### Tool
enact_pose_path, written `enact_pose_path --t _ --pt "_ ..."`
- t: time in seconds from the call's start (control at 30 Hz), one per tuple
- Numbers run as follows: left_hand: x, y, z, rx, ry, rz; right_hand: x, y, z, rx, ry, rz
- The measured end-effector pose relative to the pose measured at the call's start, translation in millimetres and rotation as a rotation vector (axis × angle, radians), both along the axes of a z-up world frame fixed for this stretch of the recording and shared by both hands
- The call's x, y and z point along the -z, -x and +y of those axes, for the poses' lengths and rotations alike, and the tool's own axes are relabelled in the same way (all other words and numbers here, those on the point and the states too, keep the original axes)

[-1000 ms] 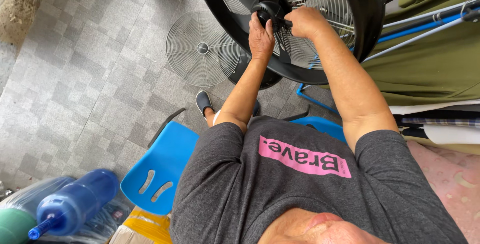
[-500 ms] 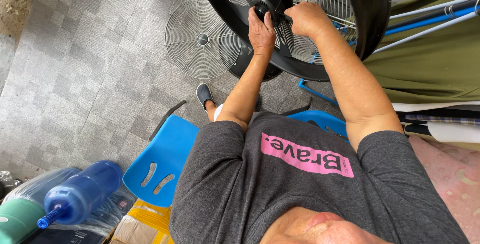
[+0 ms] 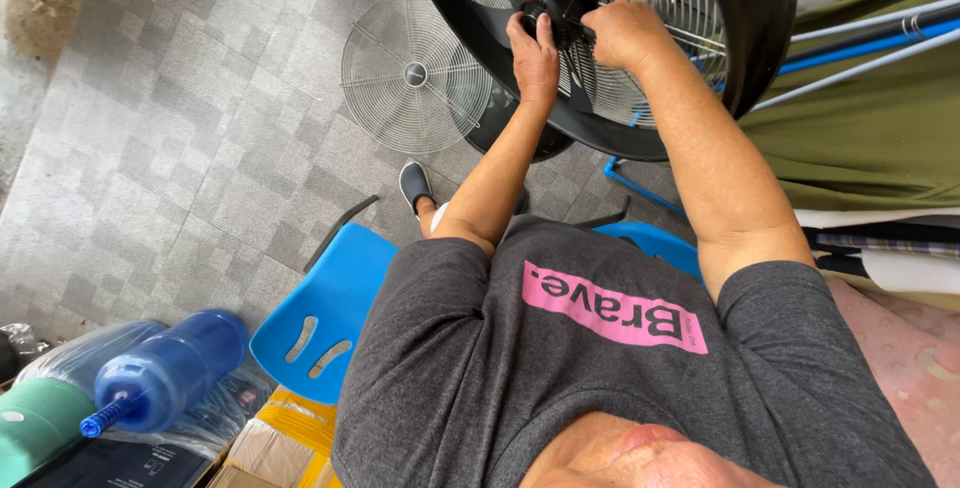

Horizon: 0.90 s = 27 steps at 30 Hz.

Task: The person assembles a standing fan by attaching the front wire cage to the fan head. They use a screwdriver to tighten screws around the cage rim, securing it in place.

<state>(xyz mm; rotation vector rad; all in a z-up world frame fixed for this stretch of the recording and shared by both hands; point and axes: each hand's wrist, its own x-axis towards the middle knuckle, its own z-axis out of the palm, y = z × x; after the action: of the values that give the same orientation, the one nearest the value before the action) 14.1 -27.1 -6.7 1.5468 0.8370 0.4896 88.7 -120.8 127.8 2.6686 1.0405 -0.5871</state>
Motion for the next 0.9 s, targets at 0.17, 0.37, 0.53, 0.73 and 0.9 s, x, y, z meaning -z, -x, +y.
enact_pose_path --t 0.17,0.37,0.53,0.73,0.9 --pt "-8.5 22.6 25.5 0.208 -0.370 -0.053 12.7 -12.2 -3.8 0.008 -0.028 -0.012" --pt "8.9 14.4 21.0 0.155 -0.487 -0.149 18.4 -15.8 -5.8 -0.009 -0.072 -0.034" --pt "10.8 26.0 45.5 0.209 -0.369 -0.192 7.0 6.5 -7.6 0.006 -0.088 -0.100" --pt "48.3 26.3 64.1 0.133 0.053 -0.158 46.5 72.0 -37.4 -0.063 -0.387 -0.480" --pt "69.2 17.6 59.9 0.167 0.329 -0.247 56.9 114.1 -24.9 0.254 0.191 0.210"
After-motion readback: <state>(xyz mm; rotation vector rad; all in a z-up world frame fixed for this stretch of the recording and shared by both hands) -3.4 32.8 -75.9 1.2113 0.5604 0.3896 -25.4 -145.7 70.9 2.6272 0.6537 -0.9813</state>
